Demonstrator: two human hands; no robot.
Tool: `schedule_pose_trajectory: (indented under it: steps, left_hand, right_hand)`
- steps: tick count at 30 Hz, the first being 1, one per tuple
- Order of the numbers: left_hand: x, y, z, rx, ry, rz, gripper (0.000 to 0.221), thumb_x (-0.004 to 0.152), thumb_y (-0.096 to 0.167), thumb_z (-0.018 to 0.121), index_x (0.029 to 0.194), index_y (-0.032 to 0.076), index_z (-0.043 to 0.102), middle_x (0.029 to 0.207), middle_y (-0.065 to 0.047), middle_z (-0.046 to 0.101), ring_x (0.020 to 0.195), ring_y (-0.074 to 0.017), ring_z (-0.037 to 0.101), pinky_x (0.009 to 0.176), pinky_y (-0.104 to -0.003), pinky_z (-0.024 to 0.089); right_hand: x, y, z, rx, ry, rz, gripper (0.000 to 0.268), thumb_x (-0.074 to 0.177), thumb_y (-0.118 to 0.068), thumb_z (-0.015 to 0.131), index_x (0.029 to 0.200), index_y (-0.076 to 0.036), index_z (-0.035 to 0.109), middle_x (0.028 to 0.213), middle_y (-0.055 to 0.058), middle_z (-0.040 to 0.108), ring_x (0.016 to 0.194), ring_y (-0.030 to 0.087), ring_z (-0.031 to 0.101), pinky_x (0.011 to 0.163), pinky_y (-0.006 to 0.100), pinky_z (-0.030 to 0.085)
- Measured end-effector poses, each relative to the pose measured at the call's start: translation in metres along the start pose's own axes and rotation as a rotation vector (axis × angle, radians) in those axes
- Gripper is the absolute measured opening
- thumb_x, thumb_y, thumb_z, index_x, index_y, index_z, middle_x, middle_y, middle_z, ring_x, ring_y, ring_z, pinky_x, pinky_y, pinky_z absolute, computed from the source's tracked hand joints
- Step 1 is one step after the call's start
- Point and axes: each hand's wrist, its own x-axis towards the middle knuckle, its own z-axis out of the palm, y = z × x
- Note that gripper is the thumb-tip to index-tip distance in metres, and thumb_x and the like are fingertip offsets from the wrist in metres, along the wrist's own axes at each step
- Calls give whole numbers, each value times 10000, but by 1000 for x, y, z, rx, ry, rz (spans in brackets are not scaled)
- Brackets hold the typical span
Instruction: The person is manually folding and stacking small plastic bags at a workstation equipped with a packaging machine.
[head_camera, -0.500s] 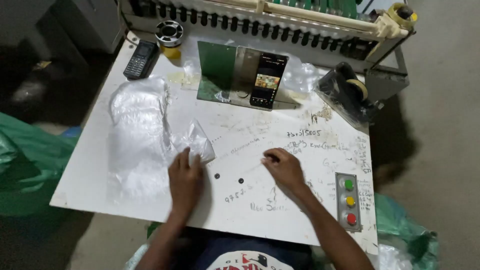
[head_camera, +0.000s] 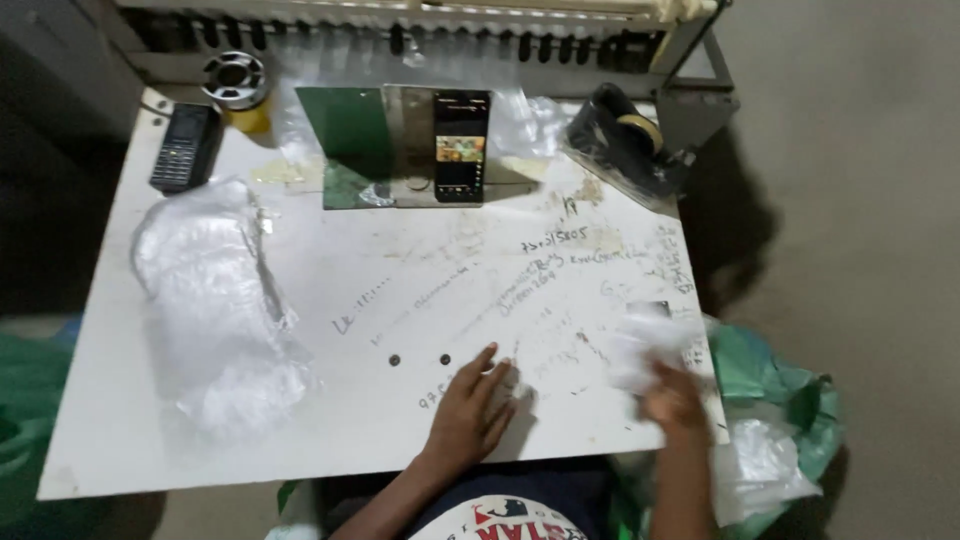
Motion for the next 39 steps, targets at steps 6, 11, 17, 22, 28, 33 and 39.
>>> schedule_pose_trajectory:
  steps: [6, 11, 17, 22, 28, 33, 39]
  left_hand:
    - [14, 3, -8, -243, 106, -336, 435, 964, 261, 695, 1319, 29, 603, 1318, -162, 596, 1114, -293, 661, 895, -366, 606]
    - [13, 8, -9, -272, 127, -342, 448, 955, 218, 700, 1335, 10, 588, 1298, -174, 611, 1113, -297, 672, 916, -369, 613]
    - [15, -31, -24, -574, 262, -660, 484, 894, 218, 750, 1337, 61, 633, 1219, -104, 744, 1103, -213, 723, 968, -345, 597]
    - [70, -89, -112, -713, 459, -993, 604, 802, 254, 766, 1355, 36, 657, 1318, -102, 714, 1124, -191, 674, 903, -328, 585]
    - [144, -192, -192, -894, 652, -858, 400, 976, 466, 729, 786, 141, 594, 684, 16, 495, 607, -84, 530, 522, -208, 424]
    - [194, -280, -221, -1297, 860, -926, 964, 797, 699, 835, 1195, 26, 271, 944, -64, 390, 755, -150, 415, 686, -308, 417]
    - [260, -299, -225, -1406, 802, -1016, 1595, 660, 774, 861, 1607, -48, -125, 1637, -329, -203, 1550, -497, -110, 1219, -717, 39]
  right_hand:
    - [-85, -123, 94, -247, 1056, -250, 549, 753, -299, 934, 1181, -185, 610, 875, 25, 603, 804, 181, 581, 706, 334, 462]
    - [-136, -86, 52, -1039, 1564, 238, 502, 965, -246, 738, 1421, -115, 574, 1365, 109, 638, 1211, 296, 613, 1021, 469, 487]
    - [-46, -95, 93, -1865, 1656, 390, 401, 1026, -317, 798, 1179, 15, 632, 1115, 228, 697, 916, 419, 656, 737, 535, 470]
    - [85, -90, 137, -1837, 1303, -278, 416, 1283, -350, 650, 1278, 62, 595, 1027, 173, 603, 823, 218, 517, 689, 350, 452]
    - [275, -10, 170, -1307, 762, 54, 555, 1074, -438, 628, 1436, -20, 586, 1381, 269, 592, 1309, 456, 527, 1106, 610, 407]
    - [379, 57, 99, -1251, 708, 511, 1033, 934, -822, 559, 1576, -31, 391, 1528, 253, 477, 1446, 394, 427, 1209, 570, 297]
    - [490, 66, 166, -1049, 813, 441, 1205, 903, -819, 605, 1595, 94, 233, 1629, 351, 226, 1528, 482, 217, 1246, 625, 159]
